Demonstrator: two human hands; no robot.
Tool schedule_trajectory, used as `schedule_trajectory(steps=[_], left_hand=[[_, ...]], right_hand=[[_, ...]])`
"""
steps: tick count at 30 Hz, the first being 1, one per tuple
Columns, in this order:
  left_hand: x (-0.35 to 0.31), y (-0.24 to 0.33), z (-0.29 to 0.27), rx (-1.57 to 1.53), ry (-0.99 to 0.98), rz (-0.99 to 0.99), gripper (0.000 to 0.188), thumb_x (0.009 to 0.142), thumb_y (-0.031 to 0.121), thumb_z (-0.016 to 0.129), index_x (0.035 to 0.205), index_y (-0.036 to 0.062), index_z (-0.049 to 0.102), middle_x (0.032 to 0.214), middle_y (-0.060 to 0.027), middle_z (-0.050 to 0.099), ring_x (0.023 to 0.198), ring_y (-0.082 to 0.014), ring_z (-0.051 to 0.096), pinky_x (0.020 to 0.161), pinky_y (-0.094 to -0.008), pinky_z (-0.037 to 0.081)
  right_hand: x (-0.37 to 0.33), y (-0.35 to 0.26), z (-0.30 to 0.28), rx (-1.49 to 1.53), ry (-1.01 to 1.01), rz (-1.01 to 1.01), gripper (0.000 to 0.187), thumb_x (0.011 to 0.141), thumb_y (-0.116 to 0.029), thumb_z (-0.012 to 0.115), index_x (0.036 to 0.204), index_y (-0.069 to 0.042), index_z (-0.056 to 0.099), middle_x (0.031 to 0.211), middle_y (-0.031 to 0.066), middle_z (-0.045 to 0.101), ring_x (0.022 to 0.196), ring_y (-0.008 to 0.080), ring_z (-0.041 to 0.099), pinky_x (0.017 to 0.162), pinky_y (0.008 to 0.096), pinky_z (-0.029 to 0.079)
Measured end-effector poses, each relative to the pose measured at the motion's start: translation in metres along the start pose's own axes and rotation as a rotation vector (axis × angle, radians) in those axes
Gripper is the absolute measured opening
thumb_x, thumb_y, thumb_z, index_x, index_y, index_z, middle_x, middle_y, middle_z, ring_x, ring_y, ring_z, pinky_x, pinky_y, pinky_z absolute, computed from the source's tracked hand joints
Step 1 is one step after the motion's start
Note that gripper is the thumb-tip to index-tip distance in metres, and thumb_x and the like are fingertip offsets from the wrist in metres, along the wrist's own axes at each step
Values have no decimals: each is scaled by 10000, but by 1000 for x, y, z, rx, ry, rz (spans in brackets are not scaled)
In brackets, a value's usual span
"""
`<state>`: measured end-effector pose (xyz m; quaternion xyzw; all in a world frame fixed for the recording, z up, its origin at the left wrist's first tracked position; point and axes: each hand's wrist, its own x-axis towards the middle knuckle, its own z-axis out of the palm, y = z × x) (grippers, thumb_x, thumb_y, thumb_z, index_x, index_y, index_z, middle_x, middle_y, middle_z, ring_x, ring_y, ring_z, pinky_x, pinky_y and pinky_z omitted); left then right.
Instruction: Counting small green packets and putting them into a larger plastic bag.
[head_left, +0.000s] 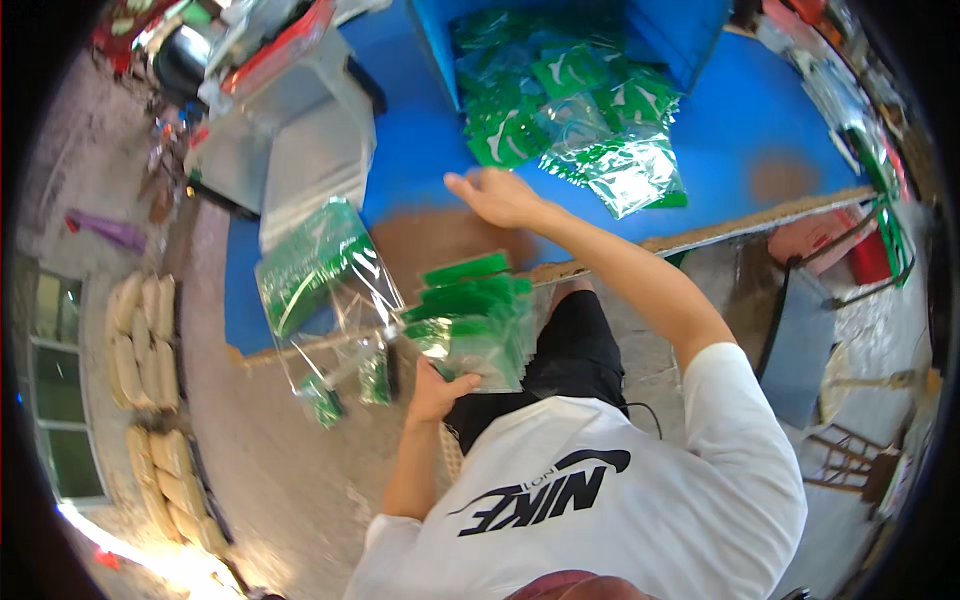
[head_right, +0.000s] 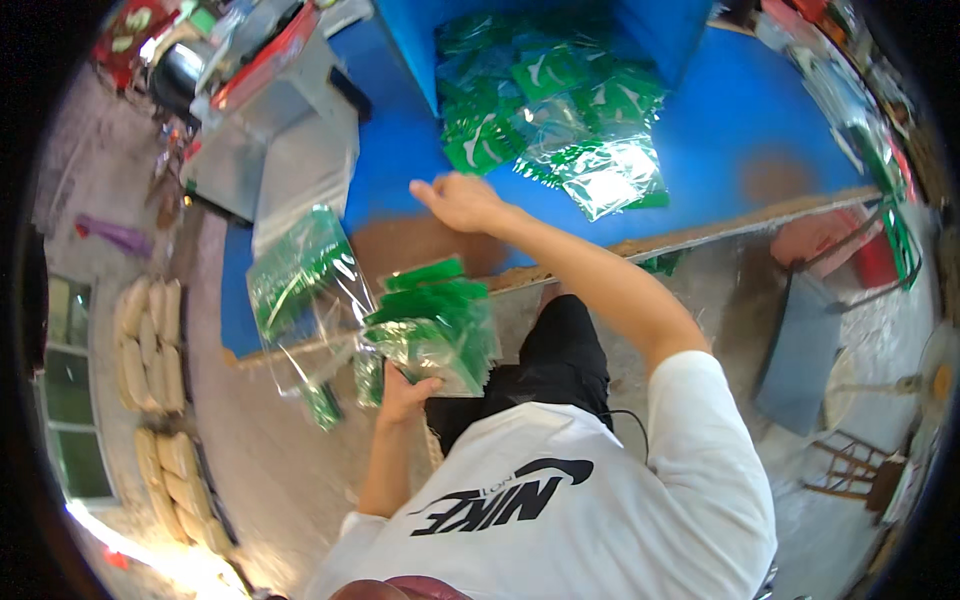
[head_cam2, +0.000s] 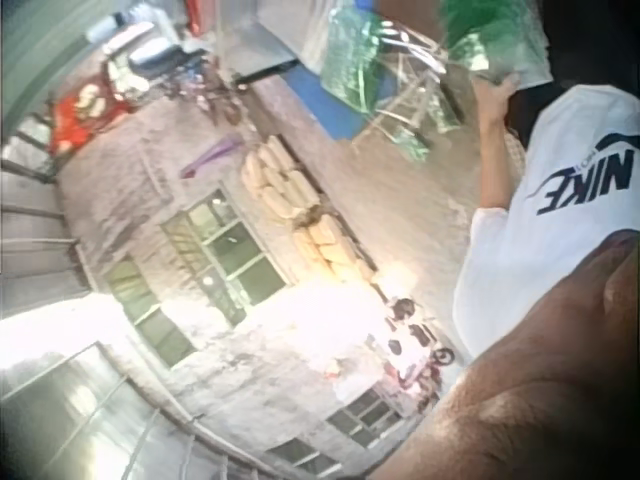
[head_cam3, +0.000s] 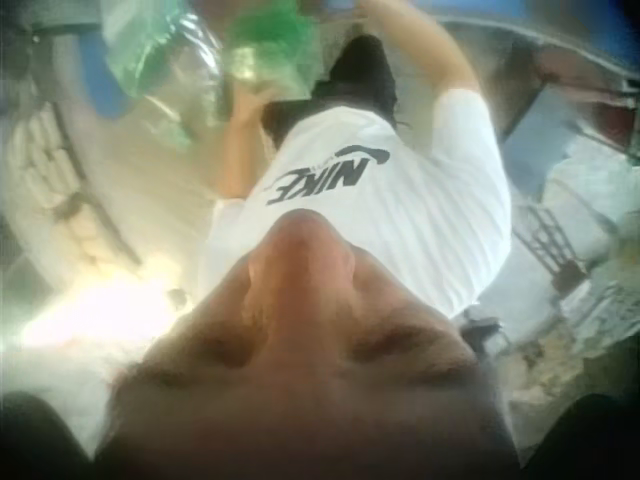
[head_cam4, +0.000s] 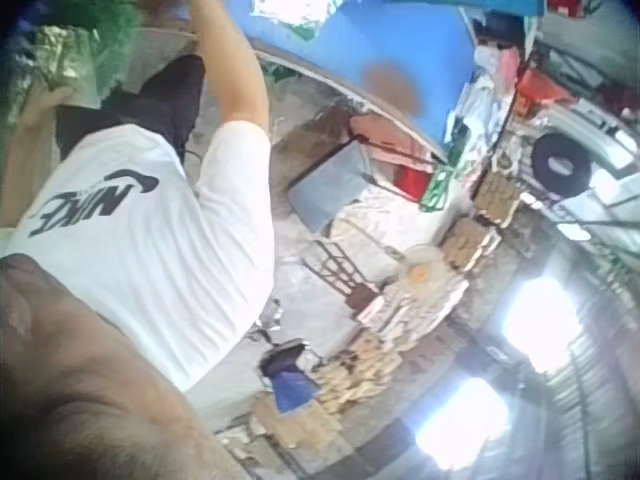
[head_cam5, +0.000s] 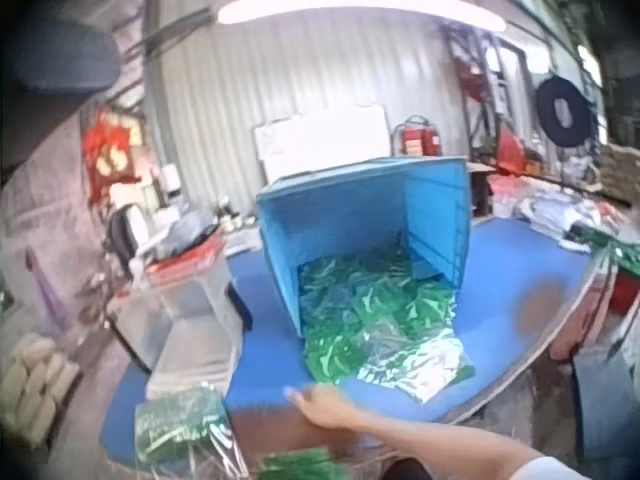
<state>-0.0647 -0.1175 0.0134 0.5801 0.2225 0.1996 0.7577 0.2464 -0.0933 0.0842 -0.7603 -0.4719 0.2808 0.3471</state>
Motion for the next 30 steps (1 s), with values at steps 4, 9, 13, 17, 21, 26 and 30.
schedule_trajectory(steps=[4,9,13,17,21,26,30], left_hand=[[-12,-14,2,-560,147,-48,830,731,96,797,1448,21,386,1318,-130,581,1193,-281,601,1010,-419,505],[-26,-23,-15,-835,-9,-36,824,786,328,754,1479,49,406,1479,-167,476,1389,-359,433,1157,-618,299],[0,-8,13,-1166,-46,-128,751,850,388,701,1480,88,424,1503,-165,457,1431,-374,370,1155,-685,223],[22,-32,23,-1111,-11,-184,777,806,286,773,1475,100,424,1511,-158,451,1451,-373,330,1165,-705,197],[27,-64,16,-1053,130,-220,715,822,237,760,1448,92,446,1497,-133,472,1396,-373,414,1155,-705,249],[5,-56,23,-942,-2,-182,654,861,303,691,1436,83,473,1486,-164,477,1391,-411,411,1161,-705,229],[5,-75,13,-944,-50,-191,767,787,251,765,1455,61,440,1454,-146,513,1367,-387,452,1158,-693,253]], right_hand=[[32,57,30,-772,389,-198,900,867,-764,468,1248,41,600,1286,271,554,1181,428,519,991,493,423],[-85,44,64,-527,123,-825,566,798,-346,805,1189,-25,551,1160,189,599,1084,330,592,925,421,485],[-120,24,61,481,338,-116,123,931,-97,670,1032,-29,654,898,126,689,863,194,654,816,289,506],[-142,32,73,862,38,42,266,979,-218,628,1136,-5,655,1018,152,711,940,221,660,869,321,496],[-145,69,-13,6,394,-185,459,974,-332,607,1262,25,595,1232,212,636,1181,338,579,1029,429,426],[-156,146,-51,-757,553,-127,660,959,-525,534,1319,26,572,1440,265,474,1425,436,324,1161,567,237],[-167,107,-5,-479,314,-366,467,931,-320,624,1266,4,595,1361,218,539,1339,420,435,1118,518,340]])
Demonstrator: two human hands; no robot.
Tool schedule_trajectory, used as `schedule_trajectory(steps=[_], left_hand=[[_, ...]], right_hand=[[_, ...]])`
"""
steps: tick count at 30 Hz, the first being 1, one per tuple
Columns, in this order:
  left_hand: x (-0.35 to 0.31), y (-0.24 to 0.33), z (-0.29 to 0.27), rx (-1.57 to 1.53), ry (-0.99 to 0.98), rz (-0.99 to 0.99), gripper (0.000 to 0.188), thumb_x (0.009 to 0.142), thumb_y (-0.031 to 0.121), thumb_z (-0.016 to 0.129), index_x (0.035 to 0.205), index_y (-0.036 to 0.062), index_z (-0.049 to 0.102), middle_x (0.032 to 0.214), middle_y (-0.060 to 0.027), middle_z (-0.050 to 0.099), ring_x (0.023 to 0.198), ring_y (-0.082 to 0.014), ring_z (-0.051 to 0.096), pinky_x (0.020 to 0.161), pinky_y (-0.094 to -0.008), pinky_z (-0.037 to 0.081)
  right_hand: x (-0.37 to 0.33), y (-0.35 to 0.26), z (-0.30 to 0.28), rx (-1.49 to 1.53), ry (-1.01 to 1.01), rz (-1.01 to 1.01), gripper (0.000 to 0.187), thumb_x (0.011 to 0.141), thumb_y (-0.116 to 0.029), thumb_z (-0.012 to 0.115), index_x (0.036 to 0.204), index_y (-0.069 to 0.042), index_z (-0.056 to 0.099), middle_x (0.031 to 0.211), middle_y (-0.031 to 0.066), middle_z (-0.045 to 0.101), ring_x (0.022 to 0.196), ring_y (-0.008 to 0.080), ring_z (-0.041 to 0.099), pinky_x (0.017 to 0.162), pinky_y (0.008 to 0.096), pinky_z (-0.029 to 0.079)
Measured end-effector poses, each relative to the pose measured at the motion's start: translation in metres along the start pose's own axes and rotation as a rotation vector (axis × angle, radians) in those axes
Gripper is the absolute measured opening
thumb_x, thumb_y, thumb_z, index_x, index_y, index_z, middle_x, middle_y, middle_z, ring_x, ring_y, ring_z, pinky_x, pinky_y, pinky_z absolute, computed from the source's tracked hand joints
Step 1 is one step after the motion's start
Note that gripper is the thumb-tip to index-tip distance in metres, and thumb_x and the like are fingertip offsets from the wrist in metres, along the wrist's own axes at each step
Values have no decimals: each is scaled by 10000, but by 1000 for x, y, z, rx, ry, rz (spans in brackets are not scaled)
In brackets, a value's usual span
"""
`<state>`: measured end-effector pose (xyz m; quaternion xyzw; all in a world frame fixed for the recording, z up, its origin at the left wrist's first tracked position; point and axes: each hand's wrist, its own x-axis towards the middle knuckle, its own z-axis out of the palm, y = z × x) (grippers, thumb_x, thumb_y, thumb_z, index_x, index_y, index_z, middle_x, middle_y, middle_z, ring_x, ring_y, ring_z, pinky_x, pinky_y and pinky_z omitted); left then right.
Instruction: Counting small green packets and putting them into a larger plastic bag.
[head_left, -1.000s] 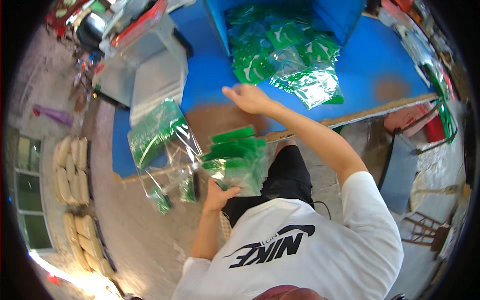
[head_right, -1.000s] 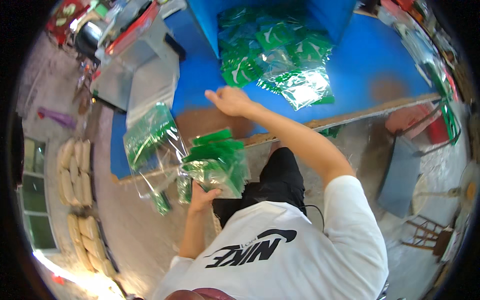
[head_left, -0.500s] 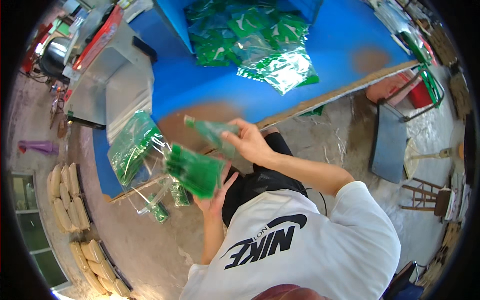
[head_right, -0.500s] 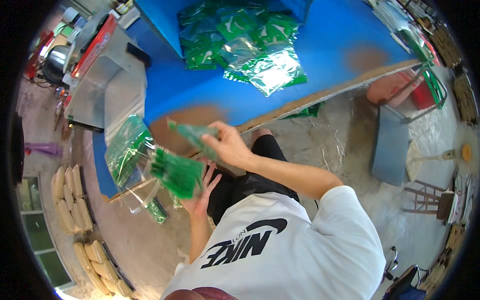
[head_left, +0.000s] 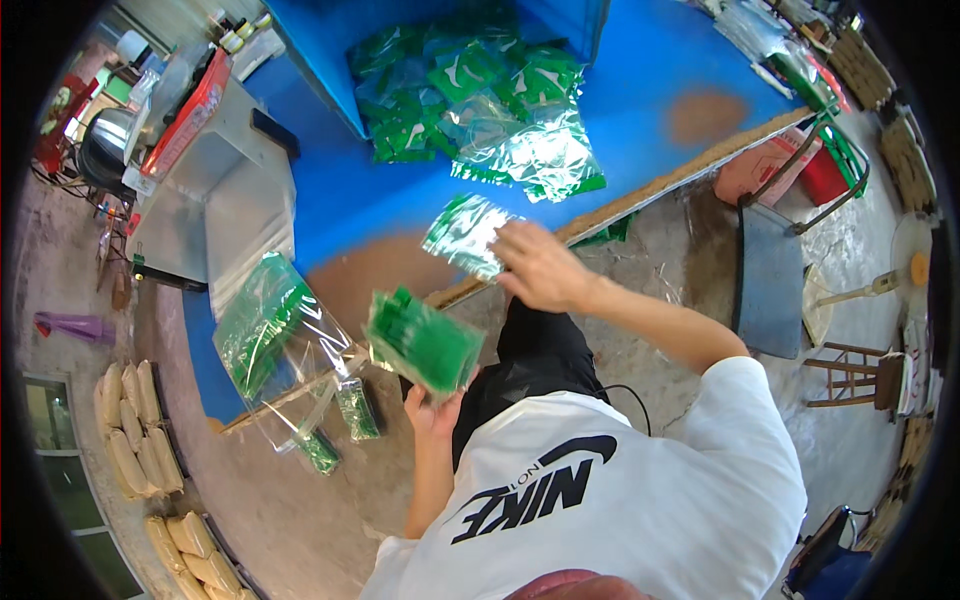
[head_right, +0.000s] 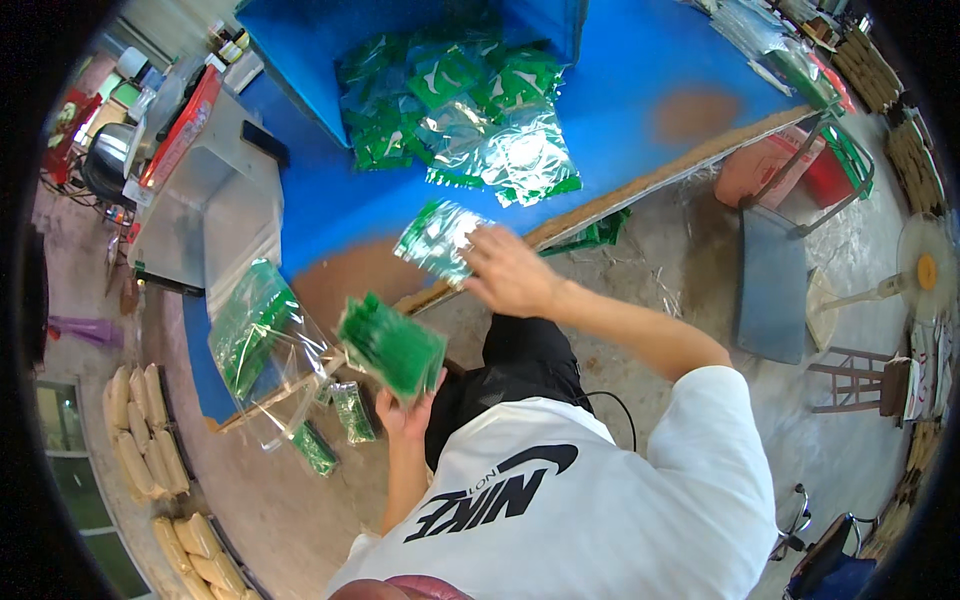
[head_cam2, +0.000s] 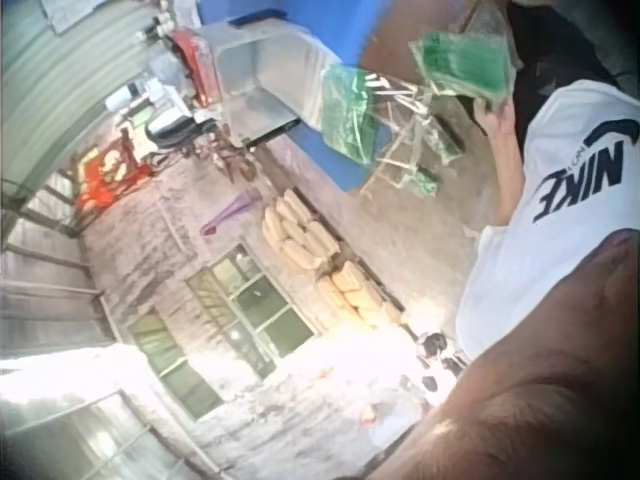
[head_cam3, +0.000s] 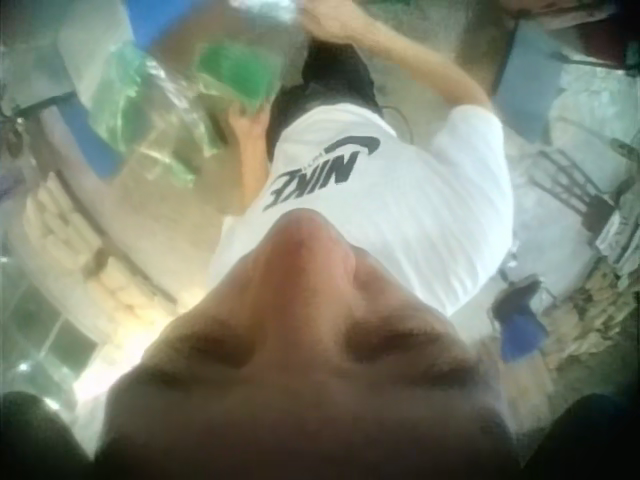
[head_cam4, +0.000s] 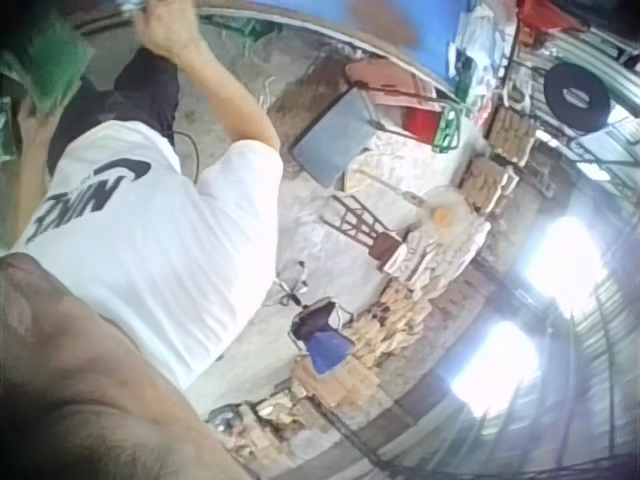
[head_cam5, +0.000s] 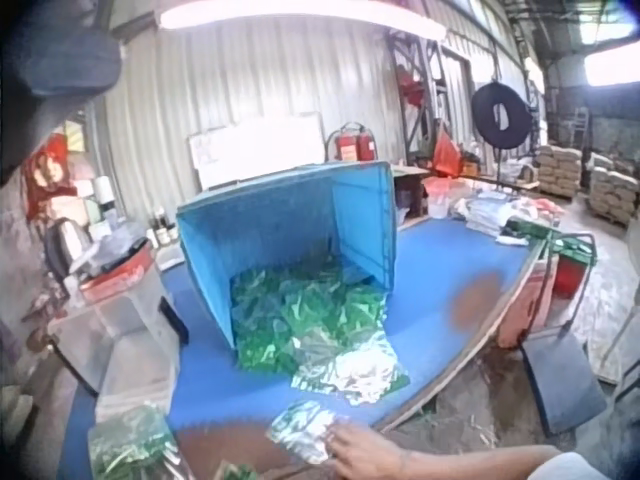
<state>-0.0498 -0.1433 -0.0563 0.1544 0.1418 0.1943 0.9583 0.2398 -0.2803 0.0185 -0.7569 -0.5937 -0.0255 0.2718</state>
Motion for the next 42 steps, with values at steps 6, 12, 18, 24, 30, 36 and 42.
schedule_trajectory(steps=[6,12,18,24,30,36,42], left_hand=[[21,-6,4,-43,189,63,712,792,139,779,1419,32,459,1384,-159,568,1324,-381,499,1157,-658,312],[16,-2,6,-54,122,-9,735,781,153,788,1426,43,452,1401,-156,553,1321,-376,505,1124,-620,385],[3,19,-24,17,56,11,778,762,199,806,1435,39,450,1404,-156,550,1301,-368,526,1110,-579,406],[14,17,-5,102,114,50,689,793,124,744,1412,15,460,1371,-157,567,1281,-362,540,1111,-562,411],[12,8,-30,82,187,33,640,805,91,710,1402,45,482,1327,-117,596,1231,-309,575,1083,-508,448],[-2,22,-30,34,90,57,712,746,56,802,1384,27,489,1331,-110,595,1253,-302,560,1105,-466,426],[7,24,-12,143,116,58,683,789,64,768,1401,21,468,1331,-125,588,1250,-305,560,1089,-468,438]], right_hand=[[42,-23,8,245,-70,-6,379,903,-288,641,1146,3,645,1122,207,632,1049,362,622,876,468,503],[70,70,-9,-347,256,590,592,925,-499,601,1254,-7,615,1156,269,595,1093,442,577,881,537,479],[35,-16,19,-88,44,-52,422,944,-359,608,1194,-20,595,1251,241,582,1221,444,515,1027,550,395],[59,-26,26,422,10,68,347,938,-323,635,1055,4,625,1066,246,608,982,418,589,783,483,508],[82,55,10,-449,169,448,525,931,-448,613,1143,31,639,1131,251,598,1055,400,575,854,494,487],[42,-30,30,295,205,-208,343,956,-305,616,928,36,597,1003,225,613,932,404,587,830,486,468],[67,-47,27,662,-293,-26,312,1015,-273,525,908,16,574,892,204,589,820,361,593,729,466,449]])
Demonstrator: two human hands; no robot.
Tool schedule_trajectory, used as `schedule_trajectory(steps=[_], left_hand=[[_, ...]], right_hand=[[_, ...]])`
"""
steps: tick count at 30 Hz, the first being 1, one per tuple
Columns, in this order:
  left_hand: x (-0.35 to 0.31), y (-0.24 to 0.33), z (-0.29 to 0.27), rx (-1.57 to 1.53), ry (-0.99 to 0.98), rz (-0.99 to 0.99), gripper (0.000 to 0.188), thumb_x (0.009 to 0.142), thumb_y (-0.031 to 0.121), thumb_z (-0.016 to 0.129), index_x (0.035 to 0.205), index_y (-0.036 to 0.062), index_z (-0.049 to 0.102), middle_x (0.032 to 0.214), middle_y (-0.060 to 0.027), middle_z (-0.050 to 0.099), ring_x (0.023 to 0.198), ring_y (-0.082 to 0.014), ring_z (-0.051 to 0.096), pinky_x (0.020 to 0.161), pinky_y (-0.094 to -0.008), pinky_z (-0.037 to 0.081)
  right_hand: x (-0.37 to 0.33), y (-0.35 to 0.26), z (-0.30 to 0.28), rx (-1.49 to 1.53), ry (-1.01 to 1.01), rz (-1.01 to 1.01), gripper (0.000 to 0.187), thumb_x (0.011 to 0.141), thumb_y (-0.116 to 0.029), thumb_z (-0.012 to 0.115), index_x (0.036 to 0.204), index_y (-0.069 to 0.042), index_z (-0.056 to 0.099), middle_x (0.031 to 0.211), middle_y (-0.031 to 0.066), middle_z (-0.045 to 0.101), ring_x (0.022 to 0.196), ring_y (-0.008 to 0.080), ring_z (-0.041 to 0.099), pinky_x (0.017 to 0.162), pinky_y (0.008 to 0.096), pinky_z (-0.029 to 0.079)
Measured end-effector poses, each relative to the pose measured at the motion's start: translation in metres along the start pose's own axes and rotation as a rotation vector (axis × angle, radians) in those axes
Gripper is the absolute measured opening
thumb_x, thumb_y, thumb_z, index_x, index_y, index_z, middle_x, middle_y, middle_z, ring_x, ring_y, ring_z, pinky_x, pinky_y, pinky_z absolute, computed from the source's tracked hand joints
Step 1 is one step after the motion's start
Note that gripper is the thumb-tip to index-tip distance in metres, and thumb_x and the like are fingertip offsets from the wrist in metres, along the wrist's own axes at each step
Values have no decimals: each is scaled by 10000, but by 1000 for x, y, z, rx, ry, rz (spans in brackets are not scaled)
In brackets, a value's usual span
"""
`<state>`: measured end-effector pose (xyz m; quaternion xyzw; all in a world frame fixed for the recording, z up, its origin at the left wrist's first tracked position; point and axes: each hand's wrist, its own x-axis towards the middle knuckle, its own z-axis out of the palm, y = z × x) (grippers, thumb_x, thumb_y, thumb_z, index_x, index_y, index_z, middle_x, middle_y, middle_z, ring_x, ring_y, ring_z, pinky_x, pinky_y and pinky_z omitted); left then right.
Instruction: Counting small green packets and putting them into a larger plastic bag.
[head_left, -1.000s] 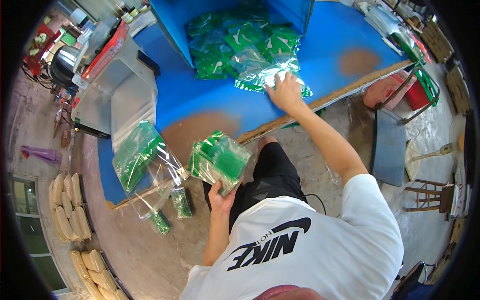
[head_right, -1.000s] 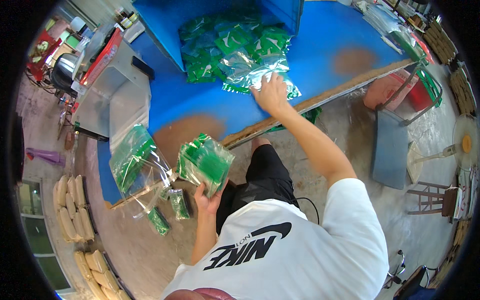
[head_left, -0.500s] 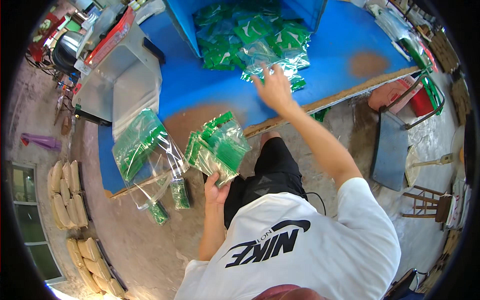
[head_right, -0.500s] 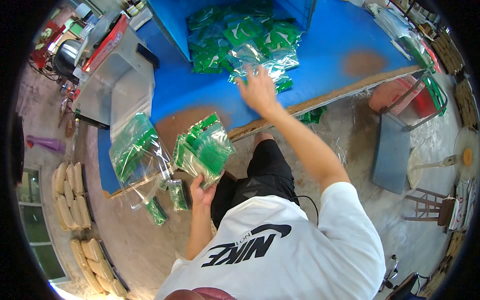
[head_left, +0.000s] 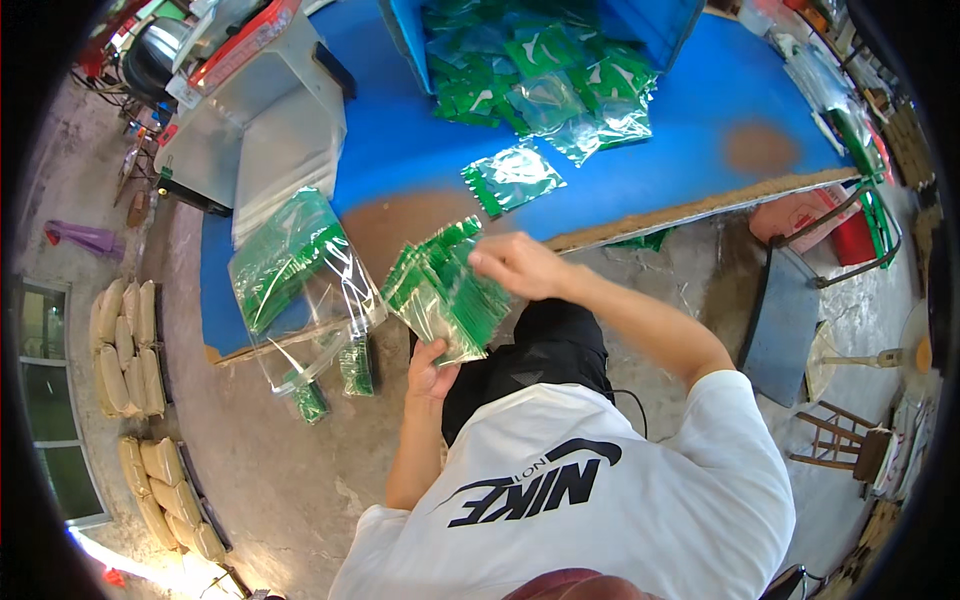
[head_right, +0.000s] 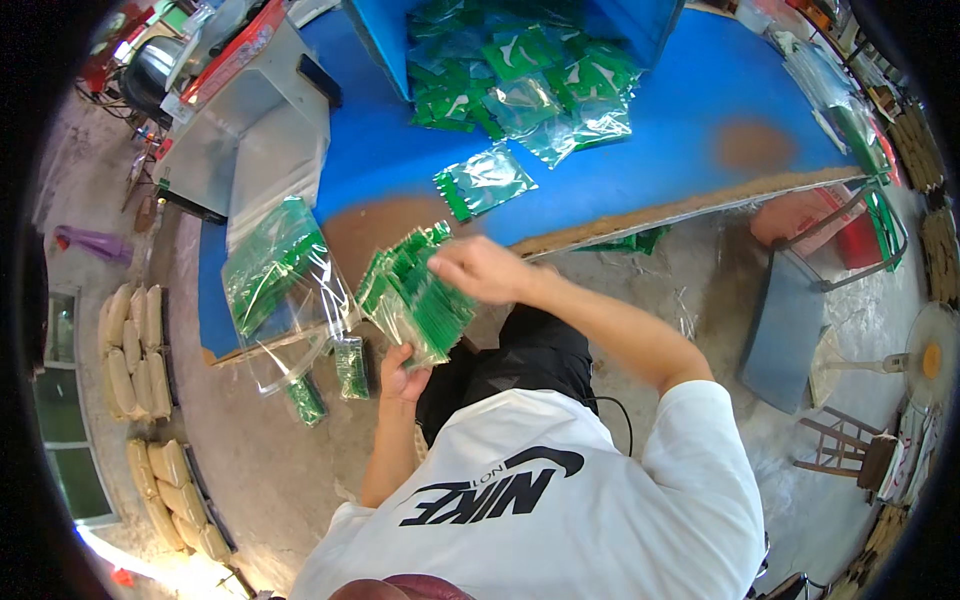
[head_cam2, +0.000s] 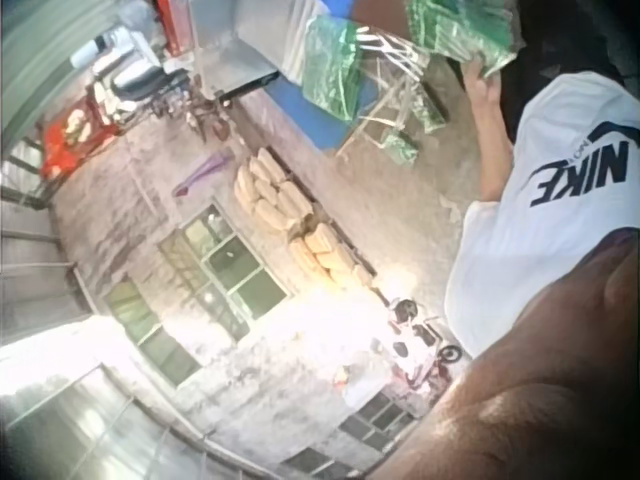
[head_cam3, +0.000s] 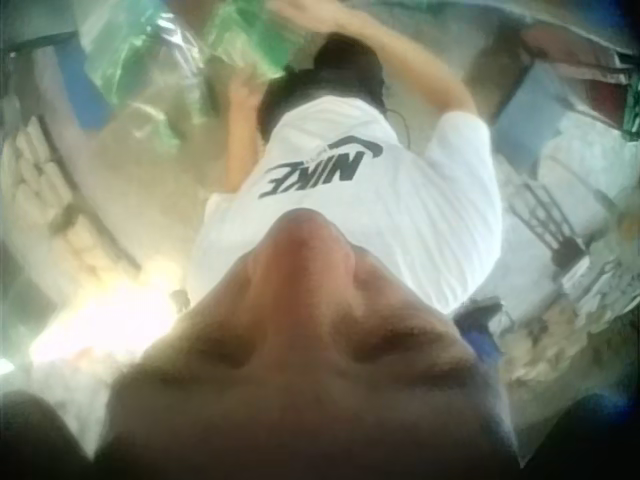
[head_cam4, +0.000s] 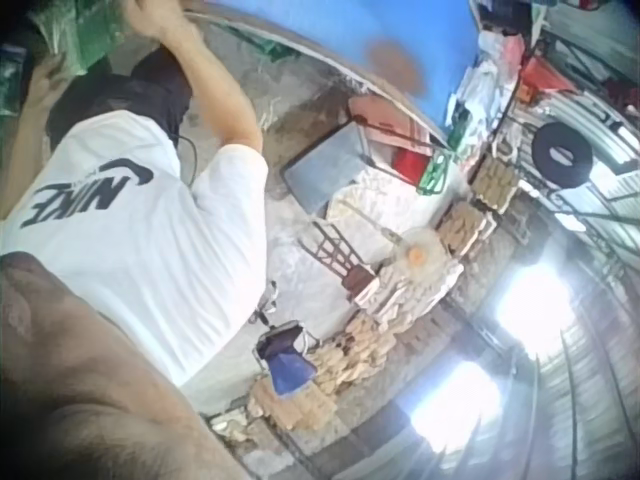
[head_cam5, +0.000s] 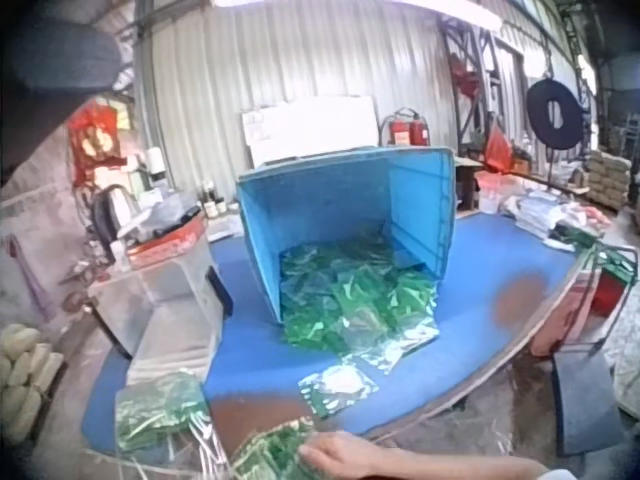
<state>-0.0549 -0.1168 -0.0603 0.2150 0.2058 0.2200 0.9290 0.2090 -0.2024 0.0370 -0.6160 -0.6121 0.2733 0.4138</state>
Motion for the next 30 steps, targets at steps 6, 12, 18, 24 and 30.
schedule_trajectory(steps=[6,12,18,24,30], left_hand=[[-9,-14,-13,-75,0,-14,735,764,190,784,1414,42,473,1384,-135,558,1285,-333,527,1106,-518,402],[-1,-19,19,-346,-105,-31,933,713,271,823,1497,61,363,1554,-185,360,1468,-406,275,1189,-667,178],[7,-21,41,-305,6,0,818,802,187,754,1494,59,338,1480,-170,461,1386,-401,412,1175,-688,226],[-5,-4,52,-175,233,51,619,836,76,683,1409,51,452,1340,-136,572,1256,-310,550,1079,-498,448],[22,76,135,771,-44,515,743,715,38,845,1364,27,483,1306,-110,569,1207,-213,562,1034,-368,452]], right_hand=[[12,66,-59,-854,391,-70,395,964,-339,577,1186,-23,658,1310,221,568,1295,398,468,1116,538,331],[-3,7,-2,-407,76,-152,345,962,-293,568,1139,-10,659,994,186,550,1061,366,545,969,481,424],[13,-6,13,-314,386,140,504,974,-405,568,1216,36,591,1124,270,593,1047,437,571,905,487,461],[4,-58,3,92,-36,131,974,792,-353,827,1524,7,294,1434,266,481,1338,363,488,1085,437,411],[31,-65,-31,291,72,-87,1094,699,-172,884,1555,-48,214,1499,229,396,1399,343,407,1169,446,325]])
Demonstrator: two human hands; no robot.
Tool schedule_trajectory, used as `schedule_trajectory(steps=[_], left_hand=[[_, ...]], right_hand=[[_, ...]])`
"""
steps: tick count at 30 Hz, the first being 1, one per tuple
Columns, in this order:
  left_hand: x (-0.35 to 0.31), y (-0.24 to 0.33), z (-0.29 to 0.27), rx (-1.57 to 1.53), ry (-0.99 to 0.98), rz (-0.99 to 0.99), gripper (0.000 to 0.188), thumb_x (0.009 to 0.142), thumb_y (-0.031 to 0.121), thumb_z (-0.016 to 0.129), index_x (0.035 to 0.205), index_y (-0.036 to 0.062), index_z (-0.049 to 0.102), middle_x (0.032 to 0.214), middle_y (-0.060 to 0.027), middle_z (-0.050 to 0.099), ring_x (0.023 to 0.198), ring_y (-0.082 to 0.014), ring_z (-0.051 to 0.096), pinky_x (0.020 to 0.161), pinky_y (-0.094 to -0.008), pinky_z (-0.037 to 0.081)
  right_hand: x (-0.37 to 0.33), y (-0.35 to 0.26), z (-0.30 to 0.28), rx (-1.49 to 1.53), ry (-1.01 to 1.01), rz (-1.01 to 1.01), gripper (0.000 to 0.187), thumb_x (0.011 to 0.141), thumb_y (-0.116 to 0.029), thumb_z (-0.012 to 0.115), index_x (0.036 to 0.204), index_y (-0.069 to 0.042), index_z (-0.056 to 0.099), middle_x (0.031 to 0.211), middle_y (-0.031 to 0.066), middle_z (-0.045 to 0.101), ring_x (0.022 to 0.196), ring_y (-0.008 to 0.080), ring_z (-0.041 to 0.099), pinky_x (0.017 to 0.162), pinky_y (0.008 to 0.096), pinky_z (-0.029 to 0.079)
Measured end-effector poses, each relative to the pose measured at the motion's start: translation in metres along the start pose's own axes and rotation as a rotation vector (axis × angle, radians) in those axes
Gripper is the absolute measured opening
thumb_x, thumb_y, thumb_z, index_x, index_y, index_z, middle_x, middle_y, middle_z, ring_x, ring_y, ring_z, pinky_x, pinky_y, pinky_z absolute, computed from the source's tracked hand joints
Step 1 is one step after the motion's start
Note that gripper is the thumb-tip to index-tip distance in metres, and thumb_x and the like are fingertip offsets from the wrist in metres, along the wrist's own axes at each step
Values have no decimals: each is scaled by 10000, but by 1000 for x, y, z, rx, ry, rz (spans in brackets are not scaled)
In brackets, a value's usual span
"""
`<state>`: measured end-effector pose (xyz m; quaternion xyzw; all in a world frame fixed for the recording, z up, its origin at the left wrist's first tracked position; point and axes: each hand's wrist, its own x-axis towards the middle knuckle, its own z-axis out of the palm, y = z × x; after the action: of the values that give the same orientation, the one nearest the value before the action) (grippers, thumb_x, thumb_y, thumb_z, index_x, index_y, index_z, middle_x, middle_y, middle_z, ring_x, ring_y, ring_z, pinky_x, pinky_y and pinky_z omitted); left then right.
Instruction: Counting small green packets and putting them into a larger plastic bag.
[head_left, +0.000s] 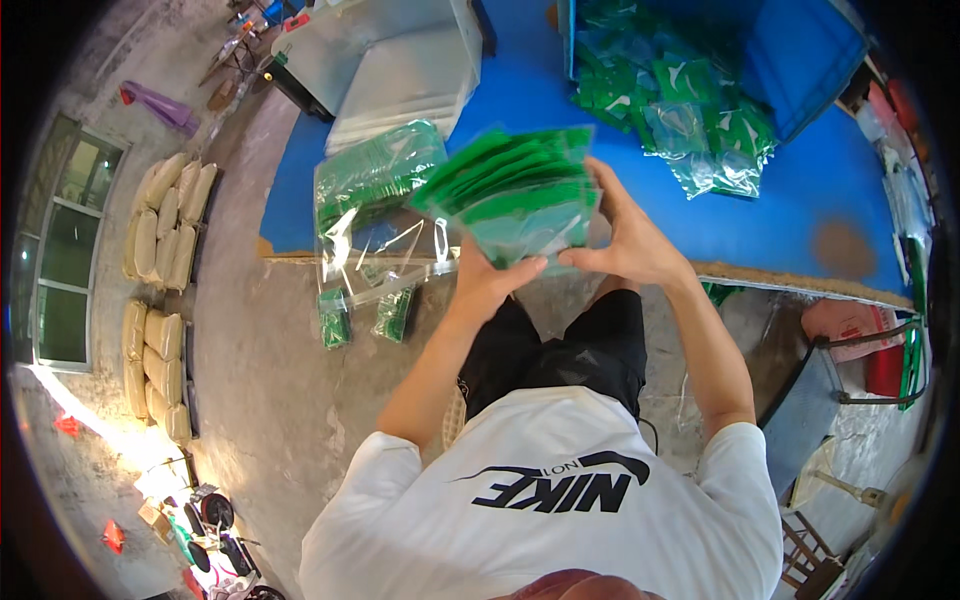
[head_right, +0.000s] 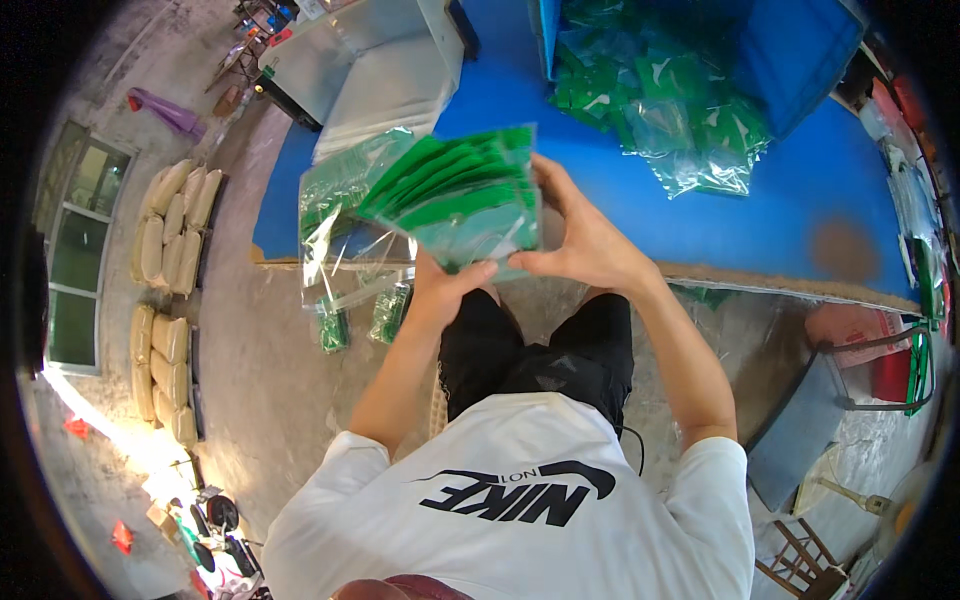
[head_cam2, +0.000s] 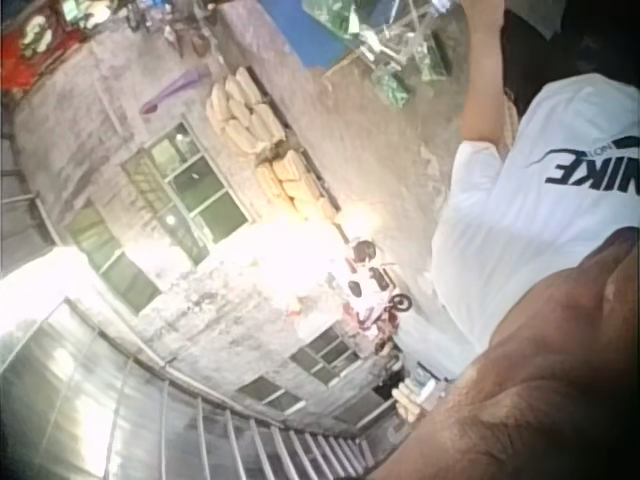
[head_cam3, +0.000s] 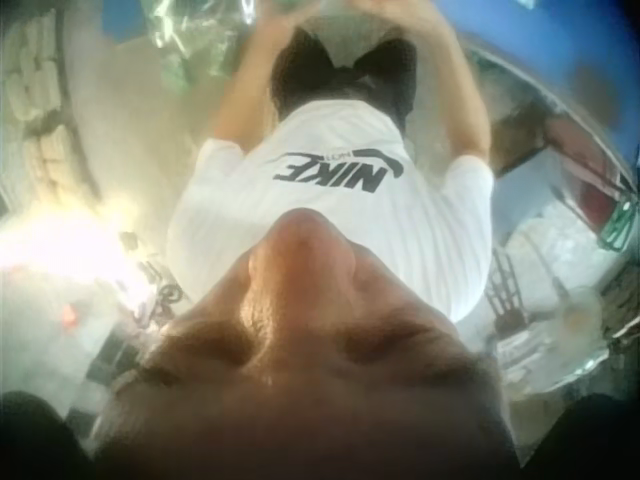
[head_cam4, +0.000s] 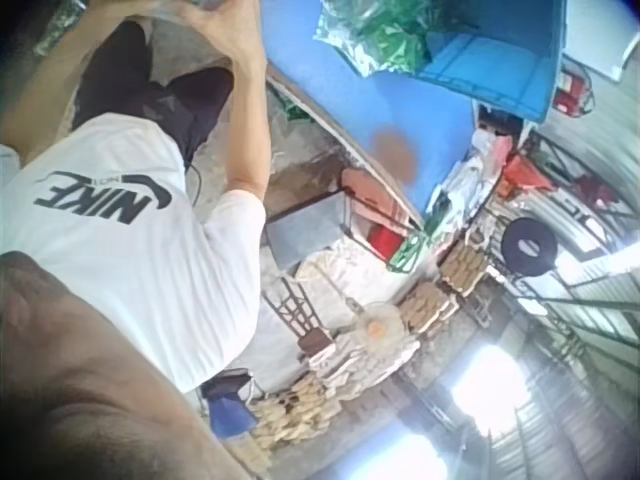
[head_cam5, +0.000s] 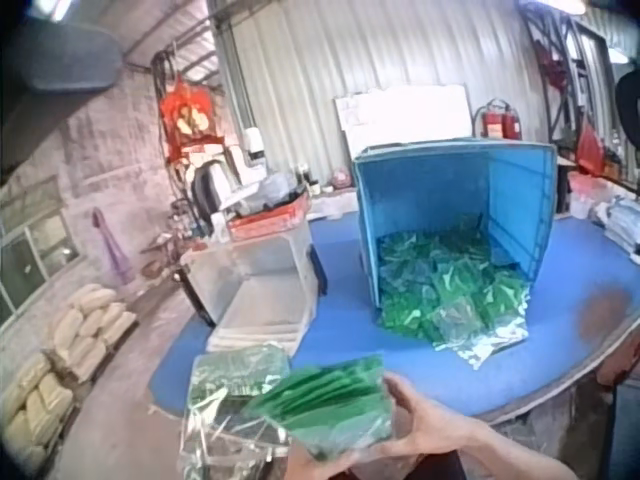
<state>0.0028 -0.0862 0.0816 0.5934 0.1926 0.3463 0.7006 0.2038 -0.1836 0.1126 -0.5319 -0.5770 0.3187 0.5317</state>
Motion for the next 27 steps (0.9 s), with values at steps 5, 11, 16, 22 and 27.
schedule_trajectory(steps=[5,11,16,22,27], left_hand=[[63,-41,-20,817,-314,146,1055,652,203,934,1482,25,308,1519,-202,340,1372,-269,412,1127,-399,361],[90,-54,-41,310,-306,-63,1266,660,66,919,1597,81,68,1578,-183,275,1415,-261,372,1153,-398,346],[93,-59,-50,206,-383,-116,1277,659,3,890,1600,107,33,1589,-146,262,1391,-250,390,1137,-415,370],[73,-48,-23,142,-169,40,778,684,-4,866,1361,34,484,1252,-76,612,1166,-217,590,1012,-377,481],[85,-58,-23,261,-223,16,734,704,32,869,1335,17,494,1199,-72,627,1100,-200,610,994,-357,483]], right_hand=[[-2,94,-12,-214,84,37,1049,671,-214,912,1501,-75,285,1391,207,483,1300,327,493,1065,422,421],[14,85,2,-267,237,-63,975,678,-278,899,1447,-79,333,1313,209,532,1248,406,516,1003,459,450],[28,87,8,-177,138,22,995,651,-306,906,1424,-31,342,1358,231,503,1284,405,492,1042,449,433],[24,75,8,-161,80,127,951,677,-309,886,1413,-59,337,1313,243,538,1262,430,508,1034,469,431],[22,91,4,-243,115,67,986,647,-301,896,1407,-30,329,1325,244,533,1259,432,501,1031,480,427]])
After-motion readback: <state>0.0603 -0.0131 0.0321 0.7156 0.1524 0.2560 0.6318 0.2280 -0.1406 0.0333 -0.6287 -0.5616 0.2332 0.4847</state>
